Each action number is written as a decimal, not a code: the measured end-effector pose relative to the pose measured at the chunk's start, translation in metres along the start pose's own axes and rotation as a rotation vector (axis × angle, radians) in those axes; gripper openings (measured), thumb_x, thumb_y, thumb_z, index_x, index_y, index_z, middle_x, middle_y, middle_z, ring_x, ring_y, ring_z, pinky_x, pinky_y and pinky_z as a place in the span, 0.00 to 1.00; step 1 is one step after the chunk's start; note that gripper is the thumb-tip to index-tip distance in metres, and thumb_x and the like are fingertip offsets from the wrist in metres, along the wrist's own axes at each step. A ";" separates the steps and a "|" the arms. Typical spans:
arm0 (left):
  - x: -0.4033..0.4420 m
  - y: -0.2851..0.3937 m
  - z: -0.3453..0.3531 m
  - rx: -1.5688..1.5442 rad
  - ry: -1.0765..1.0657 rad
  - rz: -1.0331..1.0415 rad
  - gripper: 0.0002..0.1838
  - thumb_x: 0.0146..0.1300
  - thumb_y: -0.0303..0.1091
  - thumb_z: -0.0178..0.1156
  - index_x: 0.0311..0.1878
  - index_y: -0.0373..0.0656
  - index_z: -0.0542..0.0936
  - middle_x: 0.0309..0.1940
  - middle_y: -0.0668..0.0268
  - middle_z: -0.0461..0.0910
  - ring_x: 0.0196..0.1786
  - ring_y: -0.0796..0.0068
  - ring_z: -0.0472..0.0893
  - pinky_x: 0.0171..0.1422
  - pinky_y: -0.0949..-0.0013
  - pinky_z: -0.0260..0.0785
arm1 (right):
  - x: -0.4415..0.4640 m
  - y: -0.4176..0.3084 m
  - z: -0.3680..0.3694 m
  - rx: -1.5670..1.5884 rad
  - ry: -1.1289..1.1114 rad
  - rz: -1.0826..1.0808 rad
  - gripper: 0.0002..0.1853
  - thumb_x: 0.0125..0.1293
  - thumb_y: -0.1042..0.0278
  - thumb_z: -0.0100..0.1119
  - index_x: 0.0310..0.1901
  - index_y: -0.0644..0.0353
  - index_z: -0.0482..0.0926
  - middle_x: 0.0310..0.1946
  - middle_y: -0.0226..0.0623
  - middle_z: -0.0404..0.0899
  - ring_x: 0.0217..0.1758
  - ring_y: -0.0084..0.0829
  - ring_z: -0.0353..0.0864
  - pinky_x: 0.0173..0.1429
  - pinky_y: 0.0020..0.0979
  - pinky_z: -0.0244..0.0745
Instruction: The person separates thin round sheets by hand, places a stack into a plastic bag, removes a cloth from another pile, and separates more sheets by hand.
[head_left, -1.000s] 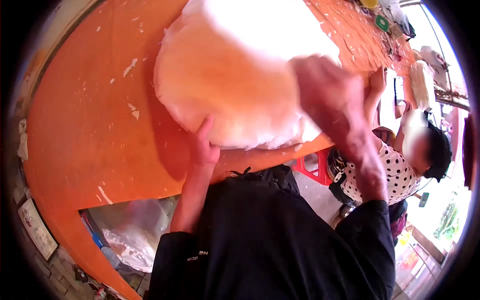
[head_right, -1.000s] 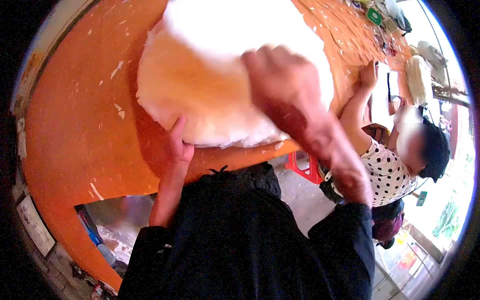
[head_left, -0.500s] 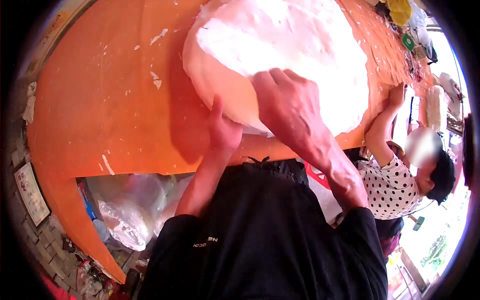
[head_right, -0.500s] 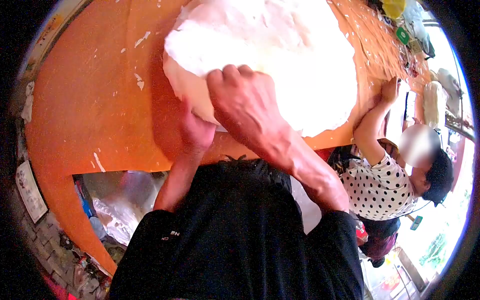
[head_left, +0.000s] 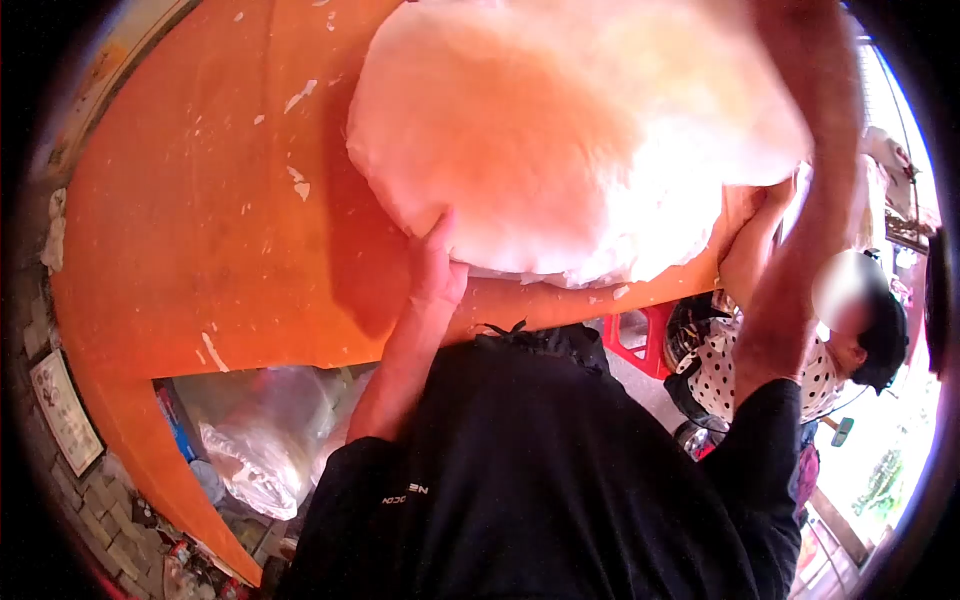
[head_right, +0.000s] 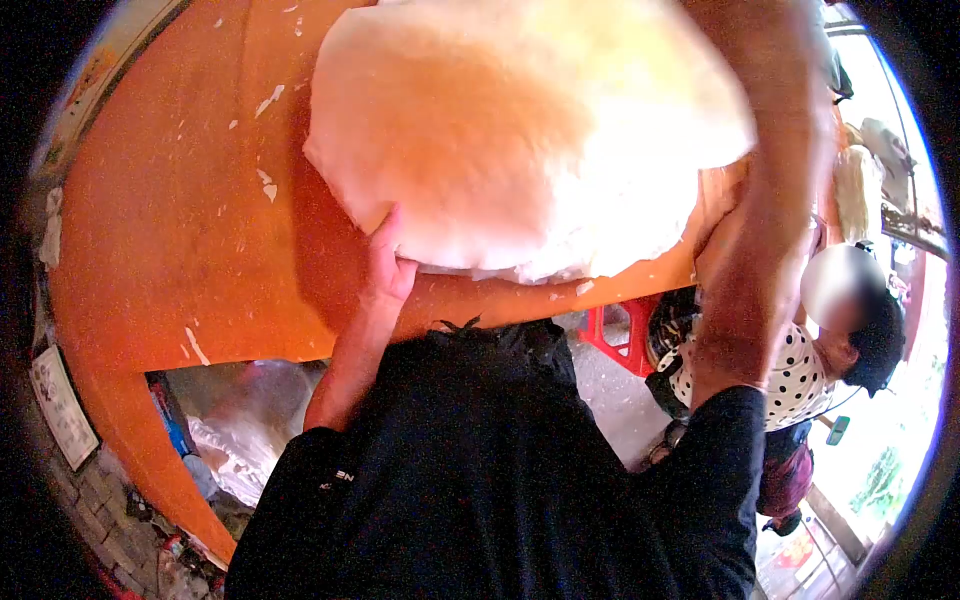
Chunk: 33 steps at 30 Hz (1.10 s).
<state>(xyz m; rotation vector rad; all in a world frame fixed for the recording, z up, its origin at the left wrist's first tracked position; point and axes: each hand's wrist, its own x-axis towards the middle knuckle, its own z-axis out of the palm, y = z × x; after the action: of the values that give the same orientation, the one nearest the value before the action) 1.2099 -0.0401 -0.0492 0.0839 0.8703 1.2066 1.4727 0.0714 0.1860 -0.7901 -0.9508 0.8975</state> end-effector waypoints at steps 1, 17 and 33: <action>-0.002 0.003 0.002 0.007 0.001 -0.037 0.25 0.64 0.27 0.56 0.64 0.41 0.64 0.59 0.64 0.71 0.59 0.67 0.72 0.61 0.62 0.68 | -0.001 -0.010 -0.007 -0.224 -0.012 -0.020 0.08 0.61 0.74 0.57 0.43 0.63 0.76 0.32 0.33 0.77 0.34 0.25 0.77 0.36 0.23 0.74; -0.020 0.007 0.005 0.500 -0.126 0.330 0.27 0.70 0.47 0.47 0.66 0.41 0.61 0.60 0.65 0.68 0.61 0.69 0.69 0.65 0.64 0.64 | -0.170 0.098 0.043 -1.417 -0.982 -0.192 0.06 0.49 0.69 0.54 0.30 0.59 0.72 0.25 0.38 0.72 0.31 0.37 0.76 0.32 0.36 0.72; -0.013 0.019 0.019 0.149 0.041 0.102 0.34 0.58 0.27 0.60 0.69 0.44 0.60 0.63 0.63 0.67 0.64 0.63 0.67 0.69 0.57 0.60 | -0.067 0.085 -0.119 -0.716 0.232 0.616 0.32 0.60 0.43 0.58 0.51 0.69 0.75 0.40 0.45 0.79 0.40 0.34 0.79 0.44 0.33 0.75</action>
<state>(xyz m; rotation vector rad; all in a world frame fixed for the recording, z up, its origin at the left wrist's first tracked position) 1.2061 -0.0358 -0.0197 0.2263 1.0012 1.2403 1.5379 0.0268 0.0461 -1.8293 -0.8284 0.9551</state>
